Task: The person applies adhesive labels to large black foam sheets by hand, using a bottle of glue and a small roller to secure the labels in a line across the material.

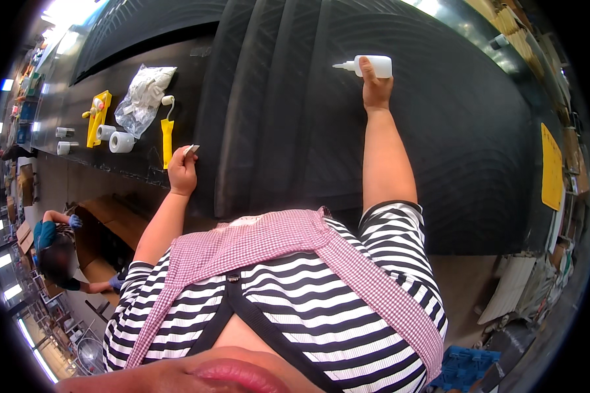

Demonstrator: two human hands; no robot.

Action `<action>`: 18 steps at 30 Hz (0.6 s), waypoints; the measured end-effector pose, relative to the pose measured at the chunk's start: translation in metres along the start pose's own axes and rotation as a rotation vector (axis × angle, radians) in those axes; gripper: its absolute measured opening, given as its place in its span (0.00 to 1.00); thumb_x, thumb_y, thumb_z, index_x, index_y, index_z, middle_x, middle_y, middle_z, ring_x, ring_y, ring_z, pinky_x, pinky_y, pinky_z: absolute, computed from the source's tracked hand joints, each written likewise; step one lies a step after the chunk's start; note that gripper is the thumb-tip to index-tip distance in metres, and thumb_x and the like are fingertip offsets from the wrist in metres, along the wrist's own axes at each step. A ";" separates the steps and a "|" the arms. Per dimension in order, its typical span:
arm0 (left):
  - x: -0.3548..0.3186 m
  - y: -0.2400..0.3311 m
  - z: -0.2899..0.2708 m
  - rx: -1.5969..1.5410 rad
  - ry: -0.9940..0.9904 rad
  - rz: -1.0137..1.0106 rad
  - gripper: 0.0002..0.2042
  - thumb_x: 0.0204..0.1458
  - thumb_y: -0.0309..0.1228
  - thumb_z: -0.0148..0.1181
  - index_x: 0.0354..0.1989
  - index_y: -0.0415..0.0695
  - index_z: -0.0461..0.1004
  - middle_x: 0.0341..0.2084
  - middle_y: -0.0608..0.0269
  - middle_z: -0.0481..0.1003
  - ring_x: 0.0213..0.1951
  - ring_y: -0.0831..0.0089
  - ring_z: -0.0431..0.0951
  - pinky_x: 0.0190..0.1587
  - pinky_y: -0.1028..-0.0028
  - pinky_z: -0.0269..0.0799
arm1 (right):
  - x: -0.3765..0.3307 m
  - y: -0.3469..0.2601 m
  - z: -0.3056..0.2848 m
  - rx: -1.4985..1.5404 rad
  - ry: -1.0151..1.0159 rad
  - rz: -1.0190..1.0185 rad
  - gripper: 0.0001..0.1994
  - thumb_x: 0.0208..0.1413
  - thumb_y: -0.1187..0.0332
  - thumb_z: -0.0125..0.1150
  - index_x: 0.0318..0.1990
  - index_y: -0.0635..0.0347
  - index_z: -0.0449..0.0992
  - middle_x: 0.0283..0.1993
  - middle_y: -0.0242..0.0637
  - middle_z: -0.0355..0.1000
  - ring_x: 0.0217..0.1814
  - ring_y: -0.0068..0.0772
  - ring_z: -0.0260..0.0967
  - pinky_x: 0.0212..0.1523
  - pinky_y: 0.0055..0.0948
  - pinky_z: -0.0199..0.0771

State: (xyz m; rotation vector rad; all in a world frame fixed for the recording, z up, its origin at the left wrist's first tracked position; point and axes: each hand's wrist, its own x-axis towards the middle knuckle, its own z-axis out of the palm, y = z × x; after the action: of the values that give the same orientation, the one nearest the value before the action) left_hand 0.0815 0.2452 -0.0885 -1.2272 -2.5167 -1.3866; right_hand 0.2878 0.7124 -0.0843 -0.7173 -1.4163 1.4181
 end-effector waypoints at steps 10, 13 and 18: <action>0.001 -0.001 0.000 -0.003 -0.012 -0.011 0.05 0.62 0.22 0.53 0.39 0.40 0.76 0.27 0.60 0.75 0.28 0.68 0.77 0.34 0.72 0.72 | 0.003 0.000 -0.003 -0.488 0.037 0.020 0.26 0.52 0.40 0.69 0.37 0.58 0.86 0.36 0.40 0.83 0.42 0.42 0.81 0.46 0.36 0.76; 0.000 -0.005 -0.001 0.001 -0.016 0.007 0.06 0.64 0.24 0.53 0.42 0.38 0.77 0.28 0.61 0.75 0.29 0.72 0.77 0.35 0.75 0.72 | 0.003 -0.003 0.000 -0.530 0.025 0.019 0.26 0.52 0.39 0.68 0.37 0.57 0.86 0.36 0.40 0.83 0.42 0.43 0.82 0.46 0.37 0.77; 0.000 -0.004 0.001 -0.011 0.002 0.006 0.05 0.62 0.22 0.54 0.40 0.40 0.76 0.27 0.60 0.75 0.28 0.68 0.77 0.34 0.72 0.72 | 0.001 -0.004 0.002 -0.551 0.013 0.009 0.27 0.52 0.38 0.68 0.37 0.56 0.86 0.37 0.41 0.83 0.43 0.43 0.82 0.46 0.38 0.77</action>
State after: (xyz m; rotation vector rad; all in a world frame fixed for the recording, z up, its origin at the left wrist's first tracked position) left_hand 0.0796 0.2449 -0.0920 -1.2326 -2.5053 -1.4023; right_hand 0.2865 0.7122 -0.0799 -1.0731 -1.8169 1.0240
